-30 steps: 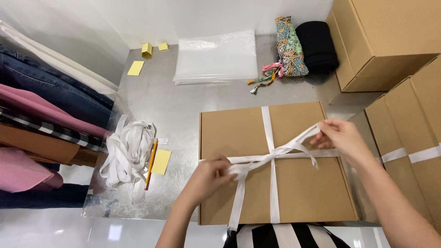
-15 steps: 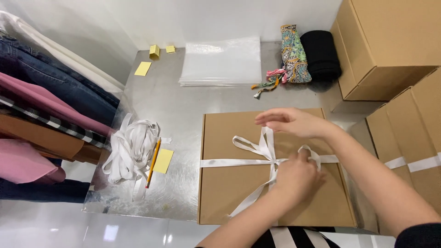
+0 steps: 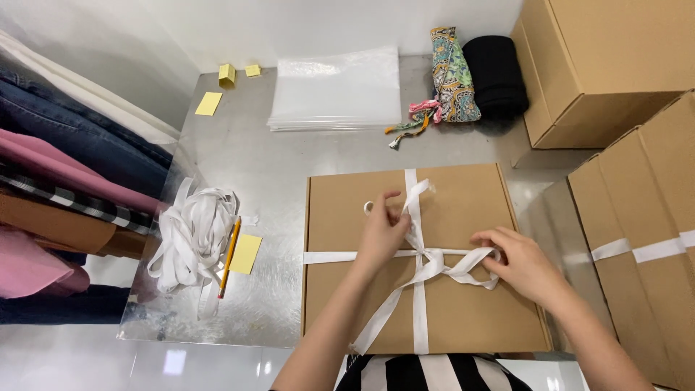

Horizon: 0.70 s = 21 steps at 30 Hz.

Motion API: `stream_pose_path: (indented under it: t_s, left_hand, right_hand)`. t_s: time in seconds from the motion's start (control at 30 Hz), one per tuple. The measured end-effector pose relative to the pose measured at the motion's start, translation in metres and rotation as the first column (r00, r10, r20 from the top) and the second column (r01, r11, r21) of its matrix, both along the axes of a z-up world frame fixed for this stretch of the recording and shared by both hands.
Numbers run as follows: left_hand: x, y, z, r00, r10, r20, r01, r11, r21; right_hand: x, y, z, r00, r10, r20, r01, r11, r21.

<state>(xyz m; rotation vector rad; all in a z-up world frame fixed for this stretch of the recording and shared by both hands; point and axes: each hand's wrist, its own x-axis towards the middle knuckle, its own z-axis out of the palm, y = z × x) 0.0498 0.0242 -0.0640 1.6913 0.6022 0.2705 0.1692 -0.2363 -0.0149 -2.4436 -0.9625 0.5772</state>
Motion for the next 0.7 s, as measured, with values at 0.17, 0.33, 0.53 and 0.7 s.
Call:
stream_pose_path:
  t_s: [0.17, 0.33, 0.53, 0.7]
  left_hand:
    - [-0.056, 0.013, 0.043, 0.976, 0.063, 0.207, 0.039, 0.889, -0.456]
    - [-0.114, 0.039, 0.044, 0.986, -0.131, -0.104, 0.11, 0.976, -0.189]
    - [-0.106, -0.005, 0.066, 0.974, -0.105, -0.2, 0.201, 0.81, 0.55]
    - [-0.069, -0.064, 0.016, 0.991, -0.102, -0.082, 0.098, 0.165, 0.981]
  right_hand:
    - [-0.002, -0.01, -0.007, 0.997, -0.042, 0.059, 0.034, 0.991, 0.13]
    - [-0.003, -0.011, -0.012, 0.996, -0.085, 0.018, 0.081, 0.984, 0.16]
    - [-0.001, -0.011, -0.017, 0.999, -0.022, -0.035, 0.03, 0.972, 0.233]
    - [-0.009, -0.018, -0.008, 0.98, -0.16, -0.119, 0.179, 0.97, 0.163]
